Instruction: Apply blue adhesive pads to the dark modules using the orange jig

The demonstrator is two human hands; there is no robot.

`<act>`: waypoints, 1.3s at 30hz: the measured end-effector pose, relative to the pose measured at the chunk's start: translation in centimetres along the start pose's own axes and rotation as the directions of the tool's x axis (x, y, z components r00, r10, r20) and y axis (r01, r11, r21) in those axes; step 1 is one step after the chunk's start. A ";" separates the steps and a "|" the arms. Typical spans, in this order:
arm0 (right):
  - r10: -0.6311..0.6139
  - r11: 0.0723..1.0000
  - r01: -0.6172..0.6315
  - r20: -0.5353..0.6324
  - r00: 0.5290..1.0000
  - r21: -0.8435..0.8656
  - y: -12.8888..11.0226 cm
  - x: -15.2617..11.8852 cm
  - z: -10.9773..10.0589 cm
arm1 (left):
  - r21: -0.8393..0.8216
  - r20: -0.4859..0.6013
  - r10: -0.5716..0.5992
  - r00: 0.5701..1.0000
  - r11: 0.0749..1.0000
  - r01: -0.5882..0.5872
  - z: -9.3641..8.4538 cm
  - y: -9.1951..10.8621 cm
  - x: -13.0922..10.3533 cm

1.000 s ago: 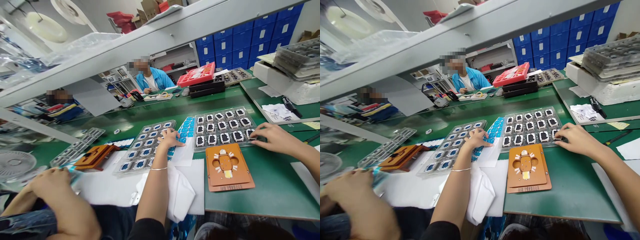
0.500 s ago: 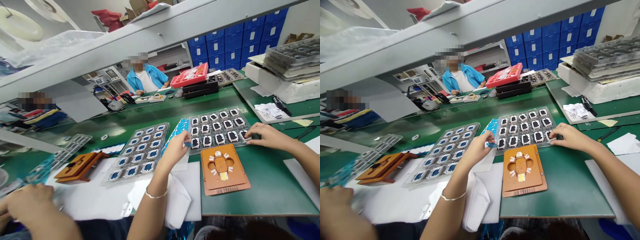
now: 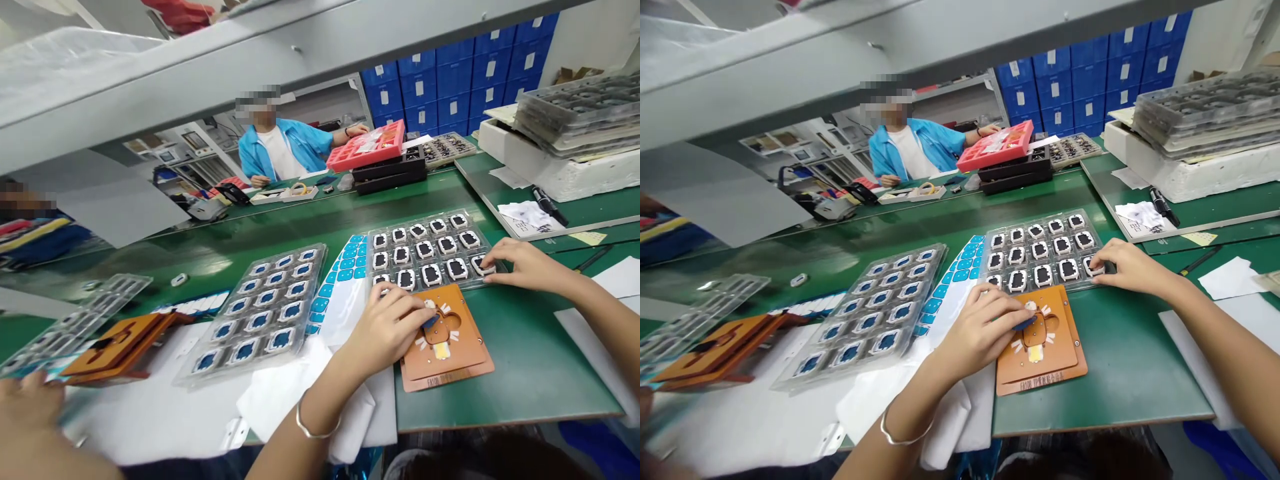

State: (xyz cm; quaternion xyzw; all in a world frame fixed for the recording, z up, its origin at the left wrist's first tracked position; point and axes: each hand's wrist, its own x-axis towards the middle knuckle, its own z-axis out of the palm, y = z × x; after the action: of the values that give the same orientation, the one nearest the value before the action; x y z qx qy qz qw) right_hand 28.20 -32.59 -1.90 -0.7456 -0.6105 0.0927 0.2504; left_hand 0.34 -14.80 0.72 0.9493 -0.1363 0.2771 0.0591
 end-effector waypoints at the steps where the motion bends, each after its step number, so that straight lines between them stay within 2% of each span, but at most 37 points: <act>1: 0.005 1.000 -0.005 -0.007 1.000 0.009 0.0 0.0 -0.1 | 0.022 0.005 0.015 1.000 1.000 -0.015 0.0 0.0 0.0; 7: 0.033 0.994 -0.020 -0.123 0.992 0.104 -1.6 -0.3 -0.5 | 0.047 0.051 0.085 0.995 0.995 -0.088 -0.4 -0.2 -0.1; 11: 0.096 0.931 -0.016 -0.202 0.975 0.365 -4.4 -0.8 -0.2 | -0.012 0.074 0.126 0.989 0.992 -0.125 -0.7 -0.1 -0.1; 15: 0.041 0.811 0.089 -0.208 0.977 0.579 -7.2 -1.1 0.9 | -0.054 0.075 0.142 0.987 0.989 -0.139 -0.8 0.0 -0.2; 18: -0.004 0.759 0.078 -0.115 0.993 0.646 -8.2 -1.2 1.7 | -0.112 0.103 0.148 0.984 0.984 -0.136 -0.9 0.0 -0.3; 22: -0.001 0.757 0.018 -0.027 1.000 0.653 -8.0 -1.1 2.1 | -0.234 0.147 0.144 0.979 0.966 -0.107 -1.2 -0.2 -0.5; 28: -0.061 0.841 0.058 -0.012 0.998 0.538 -7.2 -1.0 1.6 | -0.293 0.235 0.111 0.966 0.955 -0.038 -1.7 -0.4 -0.5; 39: -0.188 0.855 0.137 0.054 0.981 0.499 -7.2 -1.1 1.5 | -0.200 0.276 0.039 0.960 0.980 0.018 -1.6 0.4 -0.9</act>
State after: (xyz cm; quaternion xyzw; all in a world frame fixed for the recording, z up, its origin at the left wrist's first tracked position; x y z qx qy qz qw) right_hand 21.10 -32.31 0.15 -0.5970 -0.6393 0.2615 0.4081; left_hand -1.31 -14.68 1.62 0.9673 -0.1754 0.1260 0.1333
